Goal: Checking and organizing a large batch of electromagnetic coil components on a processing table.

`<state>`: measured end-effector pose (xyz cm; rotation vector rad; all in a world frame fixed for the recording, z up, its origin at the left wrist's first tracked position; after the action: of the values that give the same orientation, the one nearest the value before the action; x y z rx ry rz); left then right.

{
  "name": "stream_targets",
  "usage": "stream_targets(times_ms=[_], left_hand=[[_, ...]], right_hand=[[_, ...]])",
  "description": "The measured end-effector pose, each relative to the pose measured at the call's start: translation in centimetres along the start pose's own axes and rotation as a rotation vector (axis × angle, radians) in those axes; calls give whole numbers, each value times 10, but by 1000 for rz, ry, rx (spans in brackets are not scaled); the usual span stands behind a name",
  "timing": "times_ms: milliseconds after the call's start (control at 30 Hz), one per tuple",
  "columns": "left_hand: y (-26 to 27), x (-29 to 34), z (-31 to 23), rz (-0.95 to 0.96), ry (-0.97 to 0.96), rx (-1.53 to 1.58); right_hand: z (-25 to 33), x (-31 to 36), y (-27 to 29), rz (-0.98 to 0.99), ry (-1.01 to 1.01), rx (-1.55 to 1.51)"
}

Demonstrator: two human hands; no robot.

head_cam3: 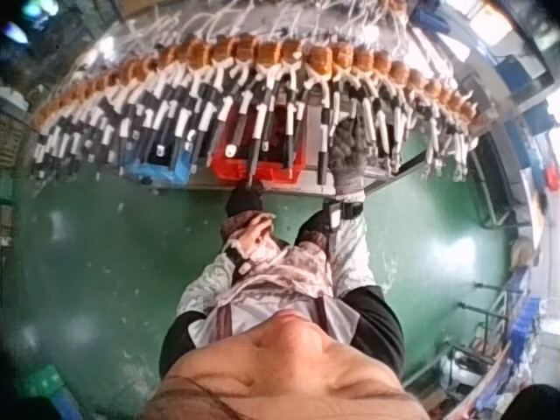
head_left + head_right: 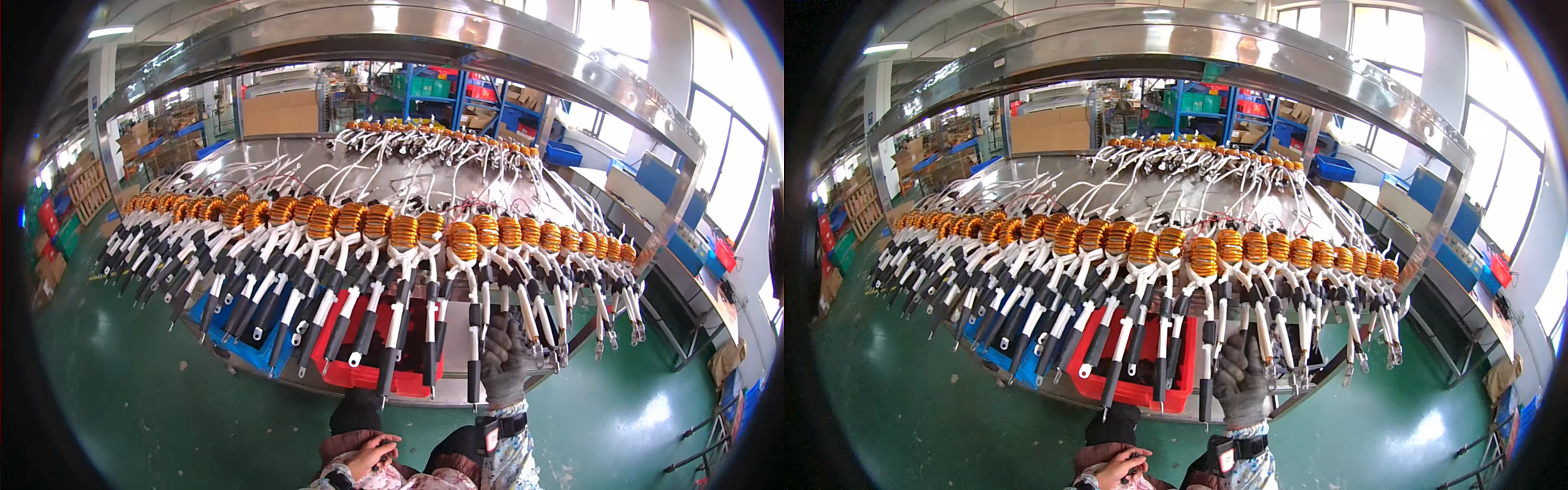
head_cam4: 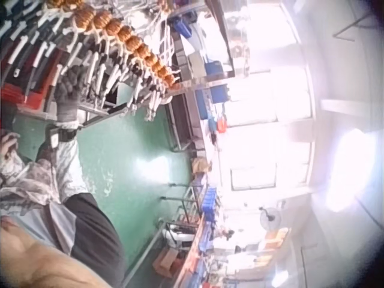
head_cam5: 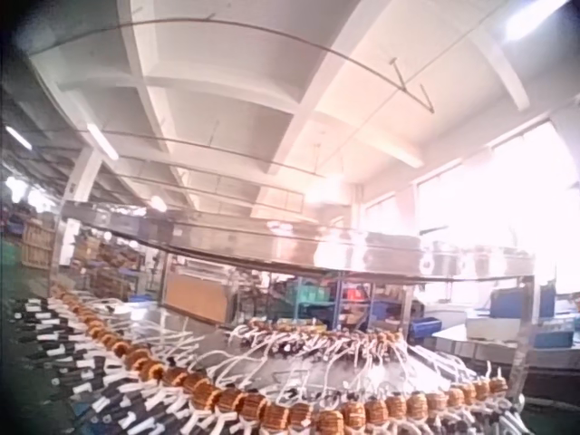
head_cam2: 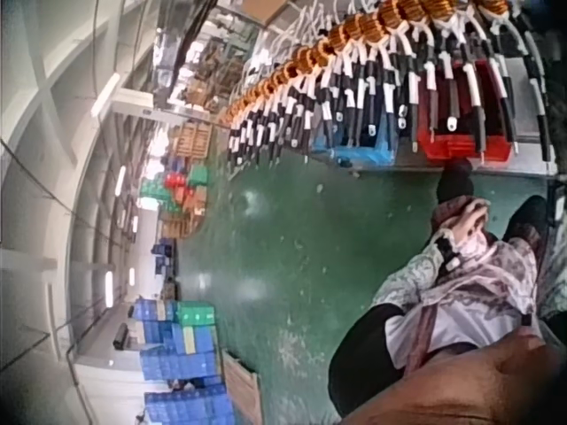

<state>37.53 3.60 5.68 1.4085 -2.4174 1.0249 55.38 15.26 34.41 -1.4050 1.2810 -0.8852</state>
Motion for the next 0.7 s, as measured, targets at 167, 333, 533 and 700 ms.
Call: stream_targets(times_ms=[167,333,533,700], left_hand=[[14,-8,14,42,-8,191],[1,8,-5,-71,19,198],[0,3,-1,16,37,162],[9,-2,10,16,38,111]], right_hand=[[3,7,4,216,-142,237],[38,2,-9,-40,825,1703],[14,-6,3,138,-34,175],[8,-4,1,130,-85,256]])
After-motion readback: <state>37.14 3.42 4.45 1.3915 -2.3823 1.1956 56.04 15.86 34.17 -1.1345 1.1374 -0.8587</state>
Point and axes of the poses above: each hand's wrist, its own x-axis away from the middle knuckle, its own y-axis out of the back of the hand, z = x × y, the point moved 7 cm from there along -x, towards the middle knuckle, and after that the axes turned 5 degrees about y, right-handed, at the moved point
